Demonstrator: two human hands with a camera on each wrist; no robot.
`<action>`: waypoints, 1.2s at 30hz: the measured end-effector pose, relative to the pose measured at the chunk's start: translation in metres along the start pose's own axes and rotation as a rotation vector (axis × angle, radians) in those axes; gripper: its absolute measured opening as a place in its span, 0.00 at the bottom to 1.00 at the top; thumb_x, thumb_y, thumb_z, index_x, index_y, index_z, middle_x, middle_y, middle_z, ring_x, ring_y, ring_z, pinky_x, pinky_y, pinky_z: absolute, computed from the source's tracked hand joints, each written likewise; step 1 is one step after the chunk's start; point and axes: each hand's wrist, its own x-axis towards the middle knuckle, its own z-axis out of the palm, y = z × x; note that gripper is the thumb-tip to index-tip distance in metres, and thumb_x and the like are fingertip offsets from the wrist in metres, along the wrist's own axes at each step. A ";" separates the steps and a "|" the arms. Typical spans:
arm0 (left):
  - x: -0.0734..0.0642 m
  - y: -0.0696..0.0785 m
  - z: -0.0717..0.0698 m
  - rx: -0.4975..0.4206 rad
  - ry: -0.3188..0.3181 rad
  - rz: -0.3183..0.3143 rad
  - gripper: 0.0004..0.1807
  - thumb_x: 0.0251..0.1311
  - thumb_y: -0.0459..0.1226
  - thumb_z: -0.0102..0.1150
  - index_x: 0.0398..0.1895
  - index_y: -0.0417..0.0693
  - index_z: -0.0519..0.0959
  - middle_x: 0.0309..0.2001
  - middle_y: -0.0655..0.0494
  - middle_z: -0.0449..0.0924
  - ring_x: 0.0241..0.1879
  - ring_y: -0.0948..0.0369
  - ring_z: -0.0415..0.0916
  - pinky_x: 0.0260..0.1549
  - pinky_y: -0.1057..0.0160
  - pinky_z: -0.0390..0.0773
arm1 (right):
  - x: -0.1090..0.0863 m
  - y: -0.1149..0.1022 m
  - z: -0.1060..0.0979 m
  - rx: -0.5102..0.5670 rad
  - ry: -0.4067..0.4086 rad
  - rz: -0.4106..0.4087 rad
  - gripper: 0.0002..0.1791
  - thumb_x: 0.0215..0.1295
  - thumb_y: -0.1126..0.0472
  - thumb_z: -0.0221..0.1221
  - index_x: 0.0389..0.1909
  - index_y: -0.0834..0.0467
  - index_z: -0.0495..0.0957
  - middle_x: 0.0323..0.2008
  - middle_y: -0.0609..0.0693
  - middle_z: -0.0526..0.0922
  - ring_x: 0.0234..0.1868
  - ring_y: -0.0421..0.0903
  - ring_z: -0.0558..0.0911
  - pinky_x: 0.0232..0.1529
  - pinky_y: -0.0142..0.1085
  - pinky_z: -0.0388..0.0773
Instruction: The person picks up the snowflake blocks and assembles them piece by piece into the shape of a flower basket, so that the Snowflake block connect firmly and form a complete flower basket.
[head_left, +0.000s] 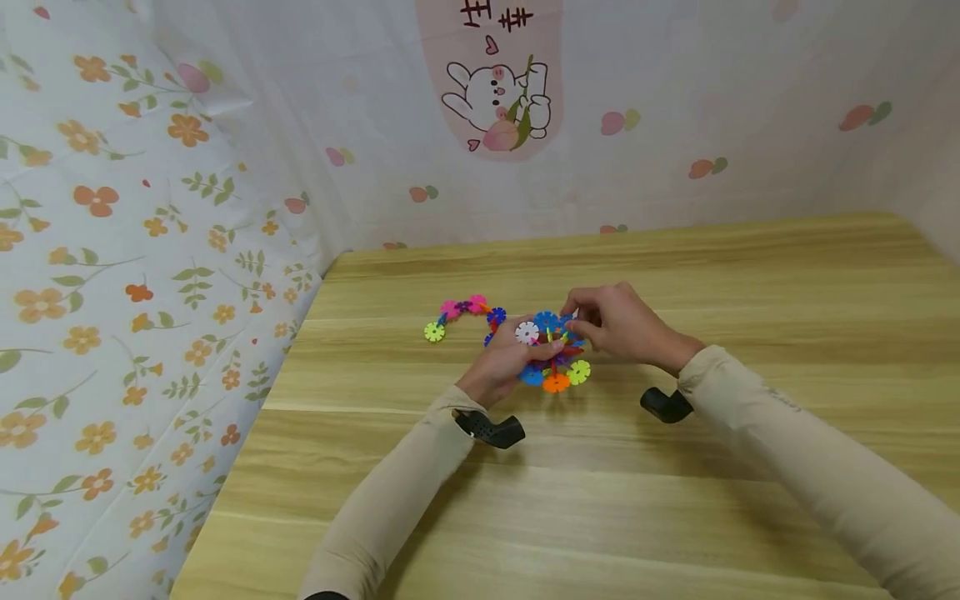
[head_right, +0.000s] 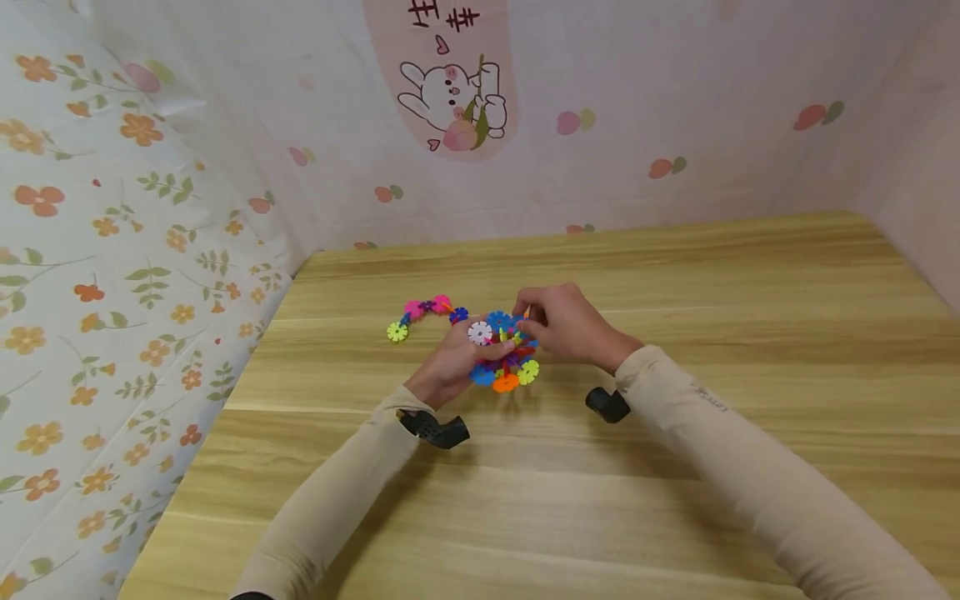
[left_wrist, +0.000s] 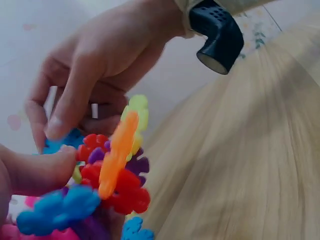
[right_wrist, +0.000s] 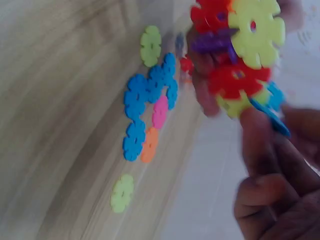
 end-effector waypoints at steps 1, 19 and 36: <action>0.000 -0.001 -0.001 0.007 -0.014 0.000 0.18 0.67 0.31 0.59 0.60 0.39 0.74 0.50 0.49 0.82 0.43 0.61 0.84 0.51 0.61 0.84 | 0.000 0.003 -0.001 0.002 -0.013 0.006 0.08 0.72 0.64 0.58 0.45 0.61 0.83 0.23 0.53 0.84 0.16 0.43 0.77 0.25 0.31 0.75; 0.000 -0.005 -0.012 -0.029 0.005 -0.040 0.19 0.69 0.33 0.58 0.61 0.45 0.73 0.53 0.50 0.81 0.47 0.61 0.83 0.53 0.58 0.83 | 0.012 0.065 0.011 -0.347 -0.096 0.089 0.14 0.57 0.74 0.64 0.45 0.64 0.85 0.45 0.60 0.87 0.46 0.58 0.84 0.51 0.54 0.81; 0.000 -0.005 -0.011 -0.065 -0.018 -0.039 0.18 0.68 0.34 0.59 0.60 0.44 0.73 0.55 0.53 0.80 0.50 0.62 0.80 0.58 0.61 0.80 | 0.021 0.074 0.004 -0.257 -0.132 0.135 0.09 0.58 0.72 0.62 0.40 0.64 0.84 0.37 0.60 0.85 0.37 0.53 0.80 0.45 0.50 0.79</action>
